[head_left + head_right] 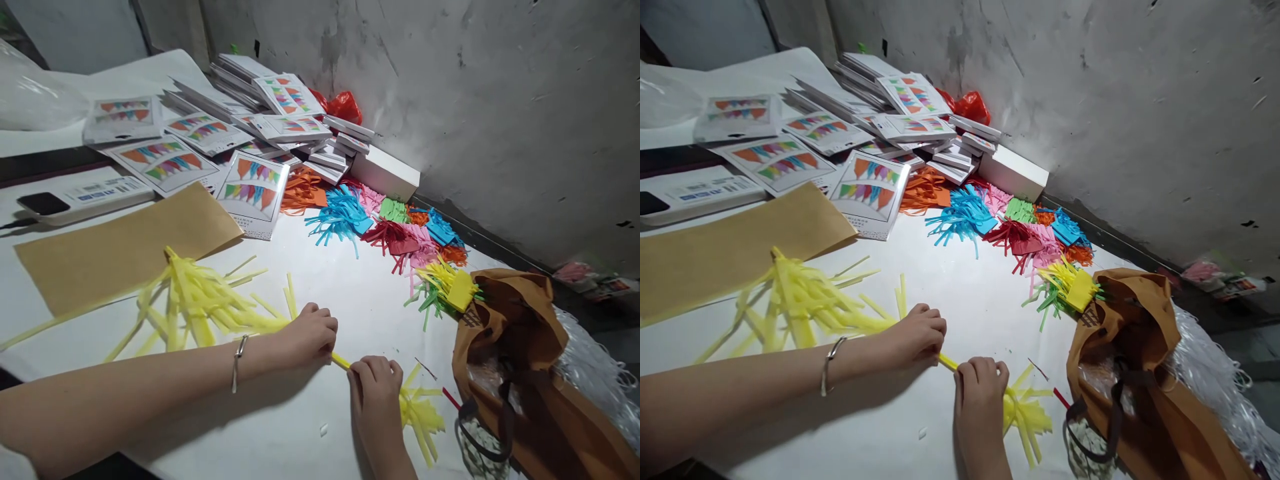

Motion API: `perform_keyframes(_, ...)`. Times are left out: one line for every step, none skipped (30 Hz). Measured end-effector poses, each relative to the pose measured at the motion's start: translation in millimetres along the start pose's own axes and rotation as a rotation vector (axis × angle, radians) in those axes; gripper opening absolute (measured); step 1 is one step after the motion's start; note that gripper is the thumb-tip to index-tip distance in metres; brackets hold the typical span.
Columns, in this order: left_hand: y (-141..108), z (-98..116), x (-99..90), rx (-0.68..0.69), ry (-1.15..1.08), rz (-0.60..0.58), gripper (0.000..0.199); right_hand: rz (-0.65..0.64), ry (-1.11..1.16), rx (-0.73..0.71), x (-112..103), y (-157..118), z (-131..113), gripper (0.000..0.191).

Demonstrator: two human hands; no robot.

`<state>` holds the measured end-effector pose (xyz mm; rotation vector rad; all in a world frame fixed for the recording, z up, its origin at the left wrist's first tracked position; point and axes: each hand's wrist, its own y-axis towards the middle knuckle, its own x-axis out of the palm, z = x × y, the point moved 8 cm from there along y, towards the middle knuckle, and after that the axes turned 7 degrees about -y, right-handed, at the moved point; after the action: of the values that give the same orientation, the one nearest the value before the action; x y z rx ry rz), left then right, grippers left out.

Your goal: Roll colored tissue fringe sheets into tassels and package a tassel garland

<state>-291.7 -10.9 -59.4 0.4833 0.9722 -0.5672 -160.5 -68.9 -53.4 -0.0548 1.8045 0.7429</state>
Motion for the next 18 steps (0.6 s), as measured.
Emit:
perform_keyframes(0,0,0.2,-0.012,0.004,-0.004,0.013,-0.001,0.000,0.017,-2,-2,4,0.018)
perform_keyframes(0,1,0.1,-0.018,0.013,-0.006,0.013,-0.003,0.000,0.031,-4,-4,6,0.018)
perform_keyframes(1,2,0.0,-0.025,0.026,-0.007,0.013,-0.007,-0.001,0.048,-4,-6,9,0.018)
perform_keyframes(1,4,0.1,-0.032,0.042,-0.010,0.014,-0.009,-0.006,0.069,-5,-7,11,0.019)
perform_keyframes(2,6,0.4,-0.040,0.063,-0.014,0.015,-0.008,-0.014,0.093,-4,-8,12,0.020)
perform_keyframes(3,8,1.1,-0.050,0.085,-0.017,0.016,-0.006,-0.025,0.120,-4,-8,13,0.021)
perform_keyframes(4,10,1.9,-0.061,0.109,-0.020,0.016,-0.002,-0.039,0.148,-3,-8,13,0.021)
perform_keyframes(6,12,2.8,-0.074,0.133,-0.022,0.015,0.002,-0.054,0.177,-2,-7,14,0.021)
perform_keyframes(7,13,3.5,-0.090,0.156,-0.023,0.014,0.008,-0.068,0.200,-1,-6,13,0.020)
perform_keyframes(9,13,4.0,-0.105,0.177,-0.022,0.014,0.013,-0.079,0.218,0,-6,13,0.020)
perform_keyframes(10,13,3.9,-0.117,0.195,-0.019,0.015,0.018,-0.089,0.233,1,-5,13,0.019)
perform_keyframes(11,13,3.5,-0.122,0.210,-0.017,0.016,0.022,-0.097,0.244,2,-4,14,0.019)
perform_keyframes(13,13,2.8,-0.117,0.223,-0.015,0.015,0.024,-0.103,0.249,3,-3,14,0.019)
perform_keyframes(13,14,2.2,-0.097,0.232,-0.016,0.014,0.026,-0.107,0.247,3,-3,15,0.018)
perform_keyframes(13,16,2.1,-0.065,0.237,-0.021,0.014,0.028,-0.109,0.238,3,-2,16,0.017)
perform_keyframes(13,18,3.0,-0.023,0.237,-0.032,0.016,0.028,-0.108,0.221,3,-2,17,0.014)
perform_keyframes(12,21,4.6,0.031,0.238,-0.042,0.018,0.025,-0.103,0.193,3,-2,16,0.012)
perform_keyframes(10,25,6.5,0.098,0.243,-0.042,0.019,0.017,-0.093,0.155,3,-1,14,0.013)
